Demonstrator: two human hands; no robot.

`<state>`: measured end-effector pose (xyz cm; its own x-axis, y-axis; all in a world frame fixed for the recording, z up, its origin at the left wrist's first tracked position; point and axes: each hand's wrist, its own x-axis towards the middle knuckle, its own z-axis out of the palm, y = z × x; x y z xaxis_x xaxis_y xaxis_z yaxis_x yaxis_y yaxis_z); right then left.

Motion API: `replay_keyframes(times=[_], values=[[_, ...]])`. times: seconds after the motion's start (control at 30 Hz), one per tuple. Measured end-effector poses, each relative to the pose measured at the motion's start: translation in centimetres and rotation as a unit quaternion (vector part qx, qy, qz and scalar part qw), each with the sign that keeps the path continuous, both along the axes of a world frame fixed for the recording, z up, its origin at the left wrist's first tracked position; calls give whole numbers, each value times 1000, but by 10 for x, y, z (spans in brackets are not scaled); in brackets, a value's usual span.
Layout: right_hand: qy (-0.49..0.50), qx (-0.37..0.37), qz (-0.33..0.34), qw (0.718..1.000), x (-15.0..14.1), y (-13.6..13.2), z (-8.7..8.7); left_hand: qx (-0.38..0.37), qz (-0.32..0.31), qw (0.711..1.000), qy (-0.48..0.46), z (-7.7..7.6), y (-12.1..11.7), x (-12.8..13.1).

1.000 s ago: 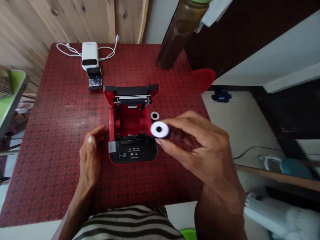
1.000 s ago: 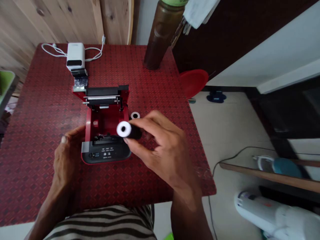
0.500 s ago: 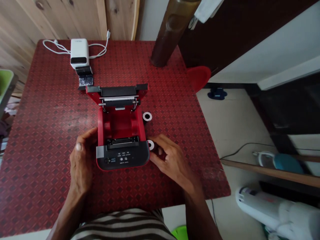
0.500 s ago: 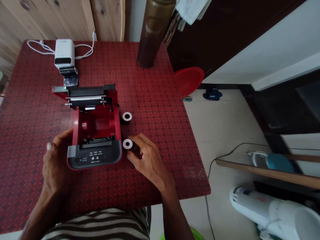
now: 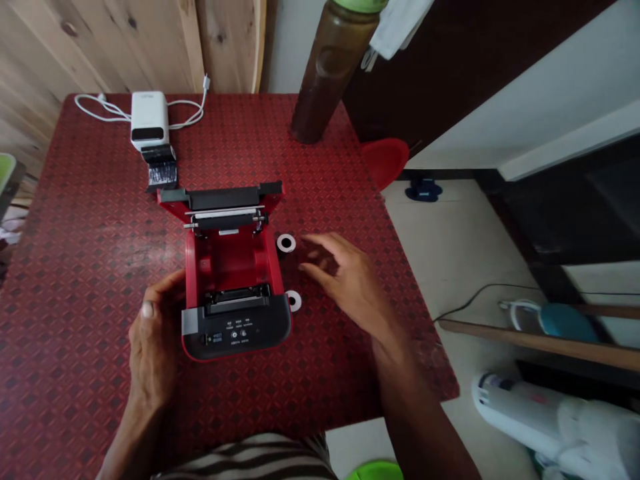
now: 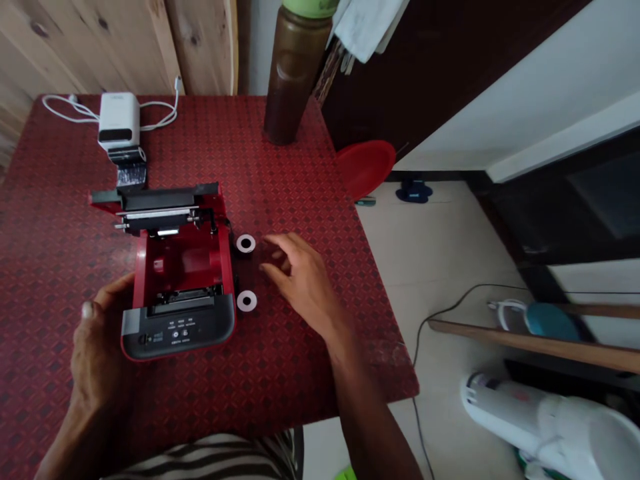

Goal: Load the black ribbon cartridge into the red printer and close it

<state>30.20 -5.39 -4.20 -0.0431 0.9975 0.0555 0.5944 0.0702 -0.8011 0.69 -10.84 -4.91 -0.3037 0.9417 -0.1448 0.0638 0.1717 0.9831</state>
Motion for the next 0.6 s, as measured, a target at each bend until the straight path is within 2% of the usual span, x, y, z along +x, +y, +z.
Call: replay_keyframes(times=[0.1, 0.2, 0.3, 0.37, 0.43, 0.5, 0.6], values=[[13, 27, 7, 1000, -22, 23, -18, 1, -3, 1000, -10, -2, 0, -2], [16, 42, -5, 999, -34, 31, -31, -10, 1, 1000, -24, -4, 0, -3], [19, 49, -36, 998, -27, 24, -25, -26, 1, 999, -42, -7, 0, -5], [22, 49, -49, 997, -17, 13, -7, -27, -4, 998, -56, -7, -1, -5], [25, 39, -40, 998, -7, -3, 21, -25, -19, 998, -50, -3, -1, -5], [19, 19, -2, 1000, 0, -20, 55, -20, -38, 999, -26, 4, -1, -4], [94, -43, 104, 989, -1, -38, 98, -16, -42, 999, 1, 11, -1, -2]])
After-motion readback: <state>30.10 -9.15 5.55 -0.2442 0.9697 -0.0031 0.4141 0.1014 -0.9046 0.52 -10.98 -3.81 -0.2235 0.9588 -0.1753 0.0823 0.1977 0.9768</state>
